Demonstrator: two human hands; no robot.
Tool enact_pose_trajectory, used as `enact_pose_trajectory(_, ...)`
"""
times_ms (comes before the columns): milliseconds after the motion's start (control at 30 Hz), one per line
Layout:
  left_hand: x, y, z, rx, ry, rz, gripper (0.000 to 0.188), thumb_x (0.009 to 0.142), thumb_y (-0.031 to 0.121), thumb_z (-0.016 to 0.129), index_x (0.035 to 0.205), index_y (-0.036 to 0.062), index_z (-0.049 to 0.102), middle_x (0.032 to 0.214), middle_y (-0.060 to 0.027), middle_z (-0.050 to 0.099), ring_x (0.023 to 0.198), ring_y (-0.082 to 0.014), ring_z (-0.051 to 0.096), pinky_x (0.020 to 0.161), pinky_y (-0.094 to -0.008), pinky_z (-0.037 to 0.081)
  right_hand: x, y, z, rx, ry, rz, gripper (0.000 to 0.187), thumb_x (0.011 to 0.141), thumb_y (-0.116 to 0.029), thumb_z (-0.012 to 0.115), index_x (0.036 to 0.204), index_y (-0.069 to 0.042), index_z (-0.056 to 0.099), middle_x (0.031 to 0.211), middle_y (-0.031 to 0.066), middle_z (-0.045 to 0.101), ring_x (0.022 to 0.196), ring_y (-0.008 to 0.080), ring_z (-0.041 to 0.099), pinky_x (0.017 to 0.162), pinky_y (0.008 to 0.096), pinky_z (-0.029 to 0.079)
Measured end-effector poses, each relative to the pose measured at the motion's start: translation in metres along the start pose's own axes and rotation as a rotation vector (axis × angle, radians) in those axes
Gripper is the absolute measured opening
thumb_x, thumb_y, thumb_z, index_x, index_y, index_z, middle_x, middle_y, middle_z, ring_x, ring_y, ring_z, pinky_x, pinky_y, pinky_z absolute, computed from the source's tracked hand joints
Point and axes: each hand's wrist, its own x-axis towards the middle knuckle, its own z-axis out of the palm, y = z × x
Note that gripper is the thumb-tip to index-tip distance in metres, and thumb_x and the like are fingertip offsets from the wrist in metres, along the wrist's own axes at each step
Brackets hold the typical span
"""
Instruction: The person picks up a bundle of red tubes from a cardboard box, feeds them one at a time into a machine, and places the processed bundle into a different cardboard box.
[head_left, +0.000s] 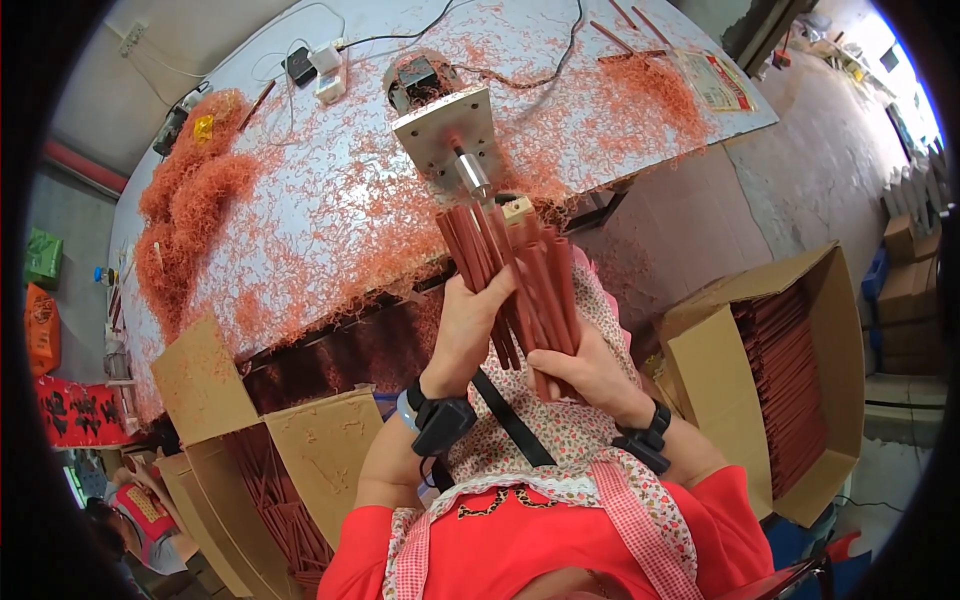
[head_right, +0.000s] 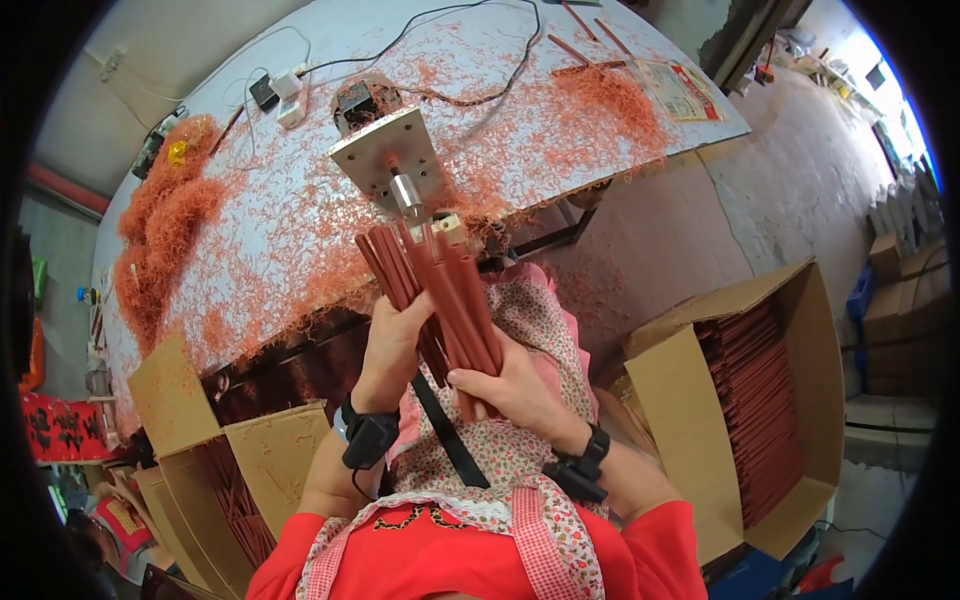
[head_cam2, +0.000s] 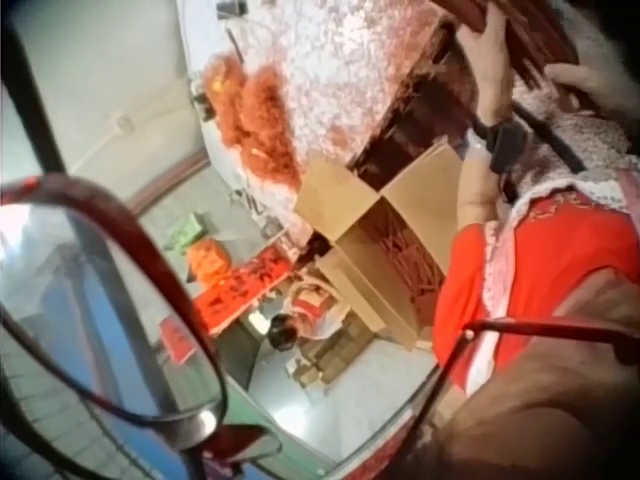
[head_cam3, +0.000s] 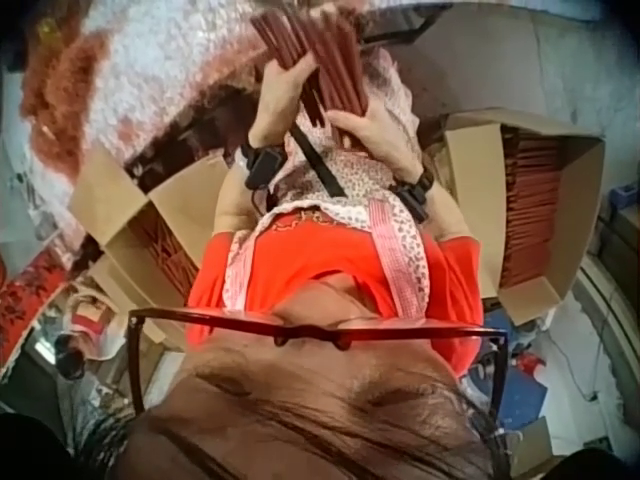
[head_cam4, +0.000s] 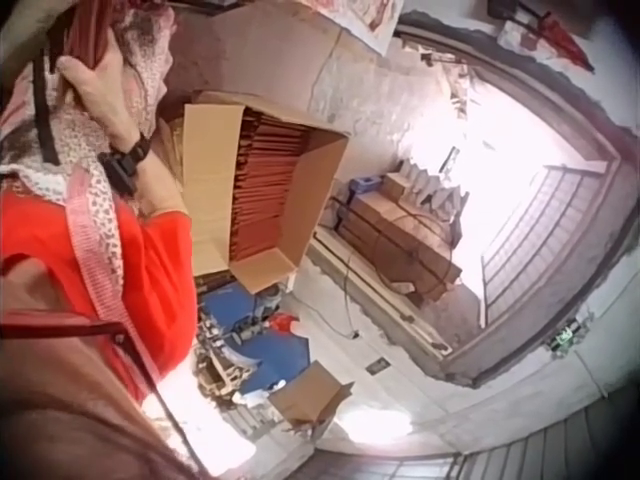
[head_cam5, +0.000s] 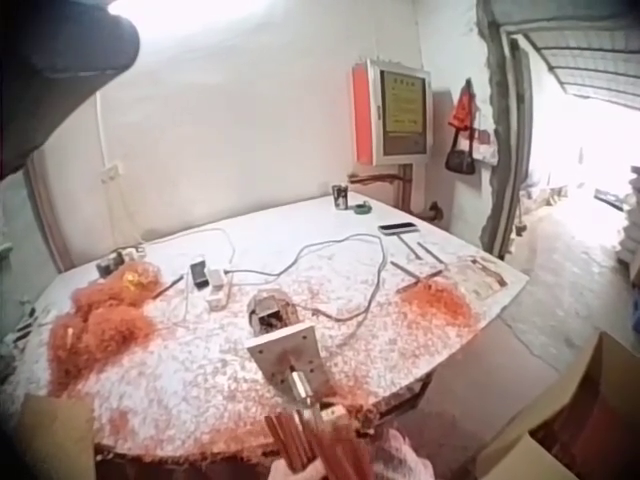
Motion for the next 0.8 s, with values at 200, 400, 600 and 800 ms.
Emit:
enact_pose_trajectory(200,0.002,-0.006,0.017,-0.137,0.051,0.055,0.024,0.089,0.024,0.061,0.094,0.0005,0.062,0.079,-0.0047,0.063,0.072,-0.0107,0.060,0.064,-0.0248,0.048,0.004,-0.004,-0.003,0.055,0.099,-0.058,0.029,0.082,-0.009,0.062,0.108,-0.001,0.050,0.061,0.0018,0.054,0.047,0.0092,0.050,0.043,0.0219,0.039)
enact_pose_trajectory(400,0.024,-0.011,-0.010,-0.030,0.022,0.048,0.025,0.089,0.025,0.062,0.095,0.0013,0.063,0.082,-0.0042,0.063,0.072,-0.0104,0.059,0.065,-0.0255,0.047,0.018,-0.028,-0.014,0.048,0.005,0.072,0.032,0.081,-0.008,0.063,0.109,-0.002,0.048,0.064,0.0021,0.055,0.048,0.0092,0.051,0.044,0.0211,0.039)
enact_pose_trajectory(600,0.016,-0.011,0.004,-0.142,0.044,0.014,0.025,0.088,0.027,0.063,0.094,0.0024,0.063,0.079,-0.0020,0.062,0.070,-0.0081,0.057,0.064,-0.0266,0.046,0.003,0.008,-0.005,-0.022,0.094,-0.096,0.031,0.080,-0.007,0.064,0.107,-0.001,0.050,0.068,0.0031,0.057,0.050,0.0087,0.051,0.045,0.0210,0.040)
enact_pose_trajectory(800,0.010,-0.017,0.002,-0.086,0.029,-0.027,0.024,0.088,0.027,0.062,0.093,0.0036,0.062,0.076,-0.0006,0.061,0.065,-0.0079,0.056,0.060,-0.0239,0.045,-0.002,-0.006,-0.003,-0.003,0.142,-0.058,0.035,0.080,-0.005,0.062,0.110,0.000,0.047,0.069,0.0045,0.058,0.054,0.0093,0.054,0.047,0.0220,0.042)
